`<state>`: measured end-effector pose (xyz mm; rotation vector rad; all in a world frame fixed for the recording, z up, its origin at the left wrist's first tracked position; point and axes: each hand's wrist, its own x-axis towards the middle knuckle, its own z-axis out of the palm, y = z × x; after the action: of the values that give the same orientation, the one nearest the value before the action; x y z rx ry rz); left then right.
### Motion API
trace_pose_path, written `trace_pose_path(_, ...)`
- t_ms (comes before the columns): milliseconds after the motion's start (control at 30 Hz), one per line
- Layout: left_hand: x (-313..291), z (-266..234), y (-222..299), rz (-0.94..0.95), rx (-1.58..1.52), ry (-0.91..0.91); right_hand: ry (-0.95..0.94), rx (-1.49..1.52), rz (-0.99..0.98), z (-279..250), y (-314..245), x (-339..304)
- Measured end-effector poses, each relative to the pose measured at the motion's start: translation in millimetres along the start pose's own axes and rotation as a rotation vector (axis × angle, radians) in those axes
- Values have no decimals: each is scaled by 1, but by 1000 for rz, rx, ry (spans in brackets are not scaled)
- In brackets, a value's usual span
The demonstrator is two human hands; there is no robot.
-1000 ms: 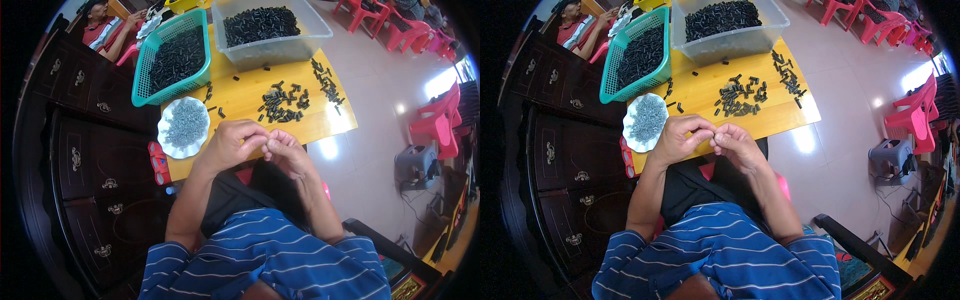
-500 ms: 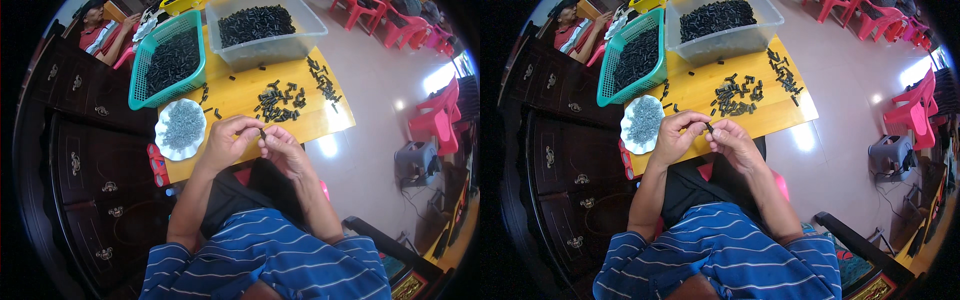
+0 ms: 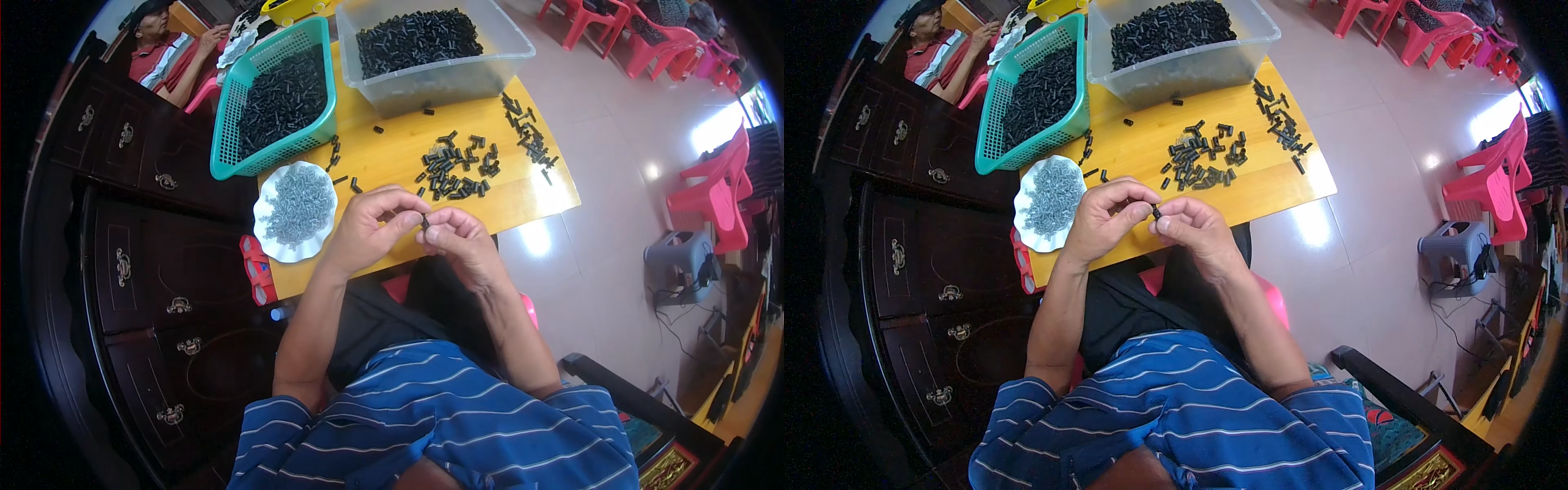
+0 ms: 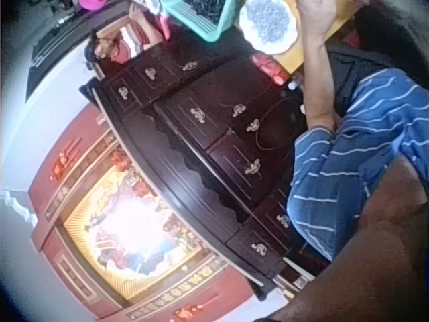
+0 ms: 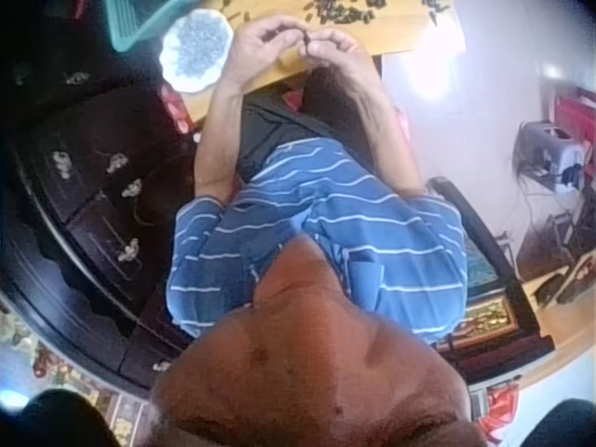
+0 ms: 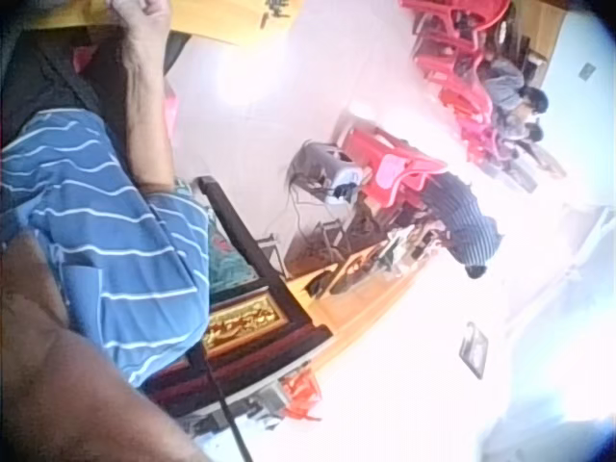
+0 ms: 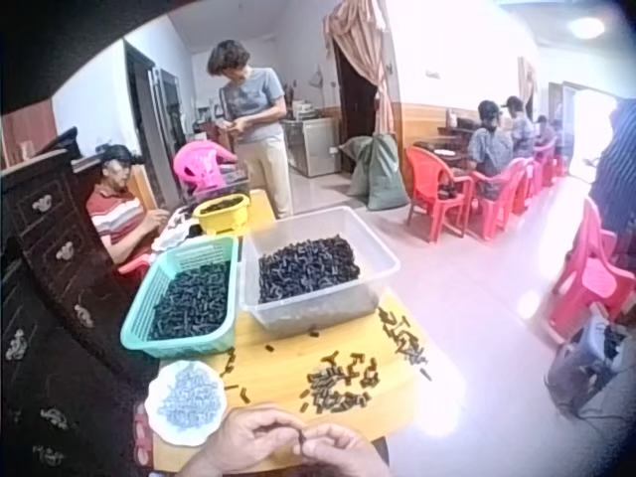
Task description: The person picks up small black plastic components and metal pins from a plate and containers on a table, joins them together by hand, and places the assembled units into a pile or container.
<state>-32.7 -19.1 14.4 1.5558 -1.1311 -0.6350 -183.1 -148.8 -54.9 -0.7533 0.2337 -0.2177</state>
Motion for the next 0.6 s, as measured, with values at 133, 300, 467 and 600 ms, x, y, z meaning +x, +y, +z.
trace_pose_path(133, 0, -1, -4, 2, -4, -8, 2, -33, 14, 0, 0, 0)
trace_pose_path(300, -1, -3, -5, 17, 27, -23, -37, 9, 65, 2, -2, -1)
trace_pose_path(467, -6, 5, 10, -33, 86, -13, -46, 52, 91, -1, -2, -1)
trace_pose_path(600, -7, 16, 13, 147, 391, 17, -18, 36, 100, 0, 1, 0)
